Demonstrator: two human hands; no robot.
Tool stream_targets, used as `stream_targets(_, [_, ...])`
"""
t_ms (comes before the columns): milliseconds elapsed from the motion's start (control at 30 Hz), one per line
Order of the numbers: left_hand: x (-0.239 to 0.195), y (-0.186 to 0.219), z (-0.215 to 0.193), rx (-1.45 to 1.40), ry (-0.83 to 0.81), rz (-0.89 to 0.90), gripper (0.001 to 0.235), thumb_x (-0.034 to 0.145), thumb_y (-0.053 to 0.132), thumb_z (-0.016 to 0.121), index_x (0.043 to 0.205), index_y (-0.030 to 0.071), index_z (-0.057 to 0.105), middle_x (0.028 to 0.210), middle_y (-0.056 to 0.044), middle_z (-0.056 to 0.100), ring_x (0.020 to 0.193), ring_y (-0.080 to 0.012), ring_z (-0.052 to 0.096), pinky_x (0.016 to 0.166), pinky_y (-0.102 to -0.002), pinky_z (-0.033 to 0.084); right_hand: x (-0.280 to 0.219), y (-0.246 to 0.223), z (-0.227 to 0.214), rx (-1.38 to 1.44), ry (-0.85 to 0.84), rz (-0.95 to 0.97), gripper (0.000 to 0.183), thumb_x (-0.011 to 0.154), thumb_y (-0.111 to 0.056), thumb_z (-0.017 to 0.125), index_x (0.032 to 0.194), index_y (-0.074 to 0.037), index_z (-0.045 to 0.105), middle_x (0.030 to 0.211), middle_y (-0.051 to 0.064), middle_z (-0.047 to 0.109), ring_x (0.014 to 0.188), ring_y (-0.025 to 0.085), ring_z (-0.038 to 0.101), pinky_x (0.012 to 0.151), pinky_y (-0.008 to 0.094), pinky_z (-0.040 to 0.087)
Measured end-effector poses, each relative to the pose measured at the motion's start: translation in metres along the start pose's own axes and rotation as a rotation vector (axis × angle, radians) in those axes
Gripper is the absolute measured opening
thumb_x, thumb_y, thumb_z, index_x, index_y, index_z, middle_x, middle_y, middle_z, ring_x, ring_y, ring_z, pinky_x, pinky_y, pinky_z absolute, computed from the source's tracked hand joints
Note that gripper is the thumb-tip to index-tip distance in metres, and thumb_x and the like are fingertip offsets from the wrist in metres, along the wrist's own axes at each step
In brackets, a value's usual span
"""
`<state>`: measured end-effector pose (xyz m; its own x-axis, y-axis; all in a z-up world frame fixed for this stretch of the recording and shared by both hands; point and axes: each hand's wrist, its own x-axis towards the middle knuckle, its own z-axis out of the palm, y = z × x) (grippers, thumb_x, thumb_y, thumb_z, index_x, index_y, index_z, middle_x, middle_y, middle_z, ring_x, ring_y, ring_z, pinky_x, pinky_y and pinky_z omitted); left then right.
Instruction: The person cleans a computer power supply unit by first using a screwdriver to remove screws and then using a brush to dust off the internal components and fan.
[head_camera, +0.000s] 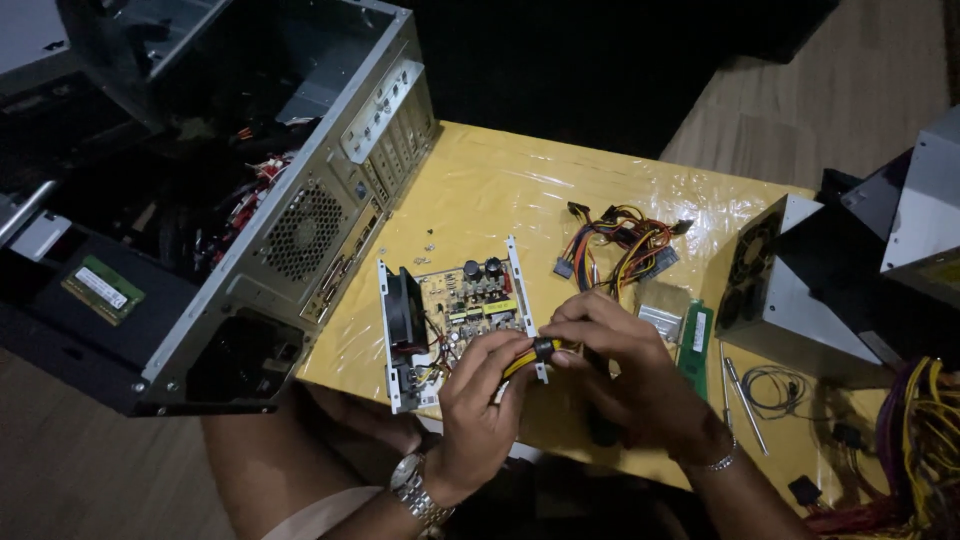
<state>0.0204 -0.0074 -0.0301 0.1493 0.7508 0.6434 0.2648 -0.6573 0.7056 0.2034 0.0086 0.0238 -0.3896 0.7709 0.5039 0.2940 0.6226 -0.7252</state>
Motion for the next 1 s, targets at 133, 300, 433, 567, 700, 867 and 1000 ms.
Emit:
stream_targets(133, [-0.003, 0.0, 0.001, -0.014, 0.016, 0.0, 0.024, 0.097, -0.001, 0.066, 0.12, -0.007, 0.064, 0.11, -0.021, 0.068, 0.103, -0.0338, 0.071, 0.091, -0.041, 0.063, 0.005, -0.013, -0.004, -0.014, -0.02, 0.001, 0.017, 0.096, -0.008, 0.063, 0.109, 0.001, 0.069, 0.097, 0.013, 0.068, 0.09, 0.026, 0.063, 0.079, 0.037, 0.05])
stream_targets(300, [-0.006, -0.003, 0.0, 0.014, 0.004, 0.008, 0.028, 0.096, -0.002, 0.069, 0.124, -0.003, 0.064, 0.114, -0.02, 0.068, 0.106, -0.0336, 0.071, 0.093, -0.042, 0.063, 0.003, -0.008, -0.002, -0.018, -0.009, -0.09, 0.02, 0.098, -0.009, 0.064, 0.117, -0.002, 0.065, 0.1, 0.014, 0.069, 0.09, 0.028, 0.064, 0.078, 0.039, 0.05])
stream_targets(433, [-0.007, -0.003, 0.001, 0.004, 0.028, 0.032, 0.031, 0.093, -0.006, 0.07, 0.124, -0.005, 0.064, 0.114, -0.021, 0.068, 0.105, -0.0337, 0.071, 0.092, -0.041, 0.063, -0.002, 0.002, 0.003, -0.188, -0.017, -0.052, 0.016, 0.089, -0.005, 0.074, 0.104, 0.001, 0.071, 0.096, 0.012, 0.069, 0.088, 0.026, 0.065, 0.076, 0.034, 0.054])
stream_targets(567, [-0.008, -0.003, 0.003, 0.029, 0.043, 0.035, 0.03, 0.092, -0.008, 0.07, 0.122, -0.006, 0.065, 0.114, -0.022, 0.069, 0.105, -0.0339, 0.072, 0.093, -0.04, 0.064, -0.009, 0.011, 0.008, -0.339, -0.004, -0.034, 0.019, 0.085, -0.006, 0.077, 0.103, 0.0, 0.073, 0.097, 0.012, 0.07, 0.089, 0.026, 0.066, 0.078, 0.034, 0.057])
stream_targets(700, [-0.005, -0.001, 0.002, 0.02, 0.033, 0.034, 0.028, 0.094, -0.006, 0.07, 0.121, -0.005, 0.065, 0.113, -0.021, 0.068, 0.104, -0.0338, 0.071, 0.093, -0.041, 0.062, -0.013, 0.021, 0.011, -0.327, -0.006, -0.049, 0.018, 0.09, -0.009, 0.073, 0.105, -0.001, 0.07, 0.099, 0.012, 0.068, 0.09, 0.028, 0.064, 0.077, 0.037, 0.053])
stream_targets(867, [-0.003, 0.001, 0.002, -0.023, 0.072, 0.007, 0.023, 0.096, 0.0, 0.068, 0.117, -0.006, 0.066, 0.111, -0.02, 0.068, 0.104, -0.0321, 0.07, 0.094, -0.041, 0.062, -0.013, 0.022, 0.014, -0.247, -0.031, -0.028, 0.018, 0.1, -0.016, 0.059, 0.105, -0.001, 0.066, 0.097, 0.012, 0.063, 0.092, 0.029, 0.057, 0.08, 0.04, 0.044])
stream_targets(1000, [-0.006, 0.0, 0.003, -0.009, 0.074, -0.015, 0.02, 0.096, 0.003, 0.068, 0.114, -0.006, 0.067, 0.109, -0.019, 0.068, 0.103, -0.0318, 0.07, 0.093, -0.041, 0.062, -0.014, 0.016, 0.013, -0.246, -0.079, 0.034, 0.021, 0.1, -0.018, 0.057, 0.106, 0.0, 0.066, 0.1, 0.012, 0.063, 0.096, 0.028, 0.056, 0.081, 0.04, 0.044])
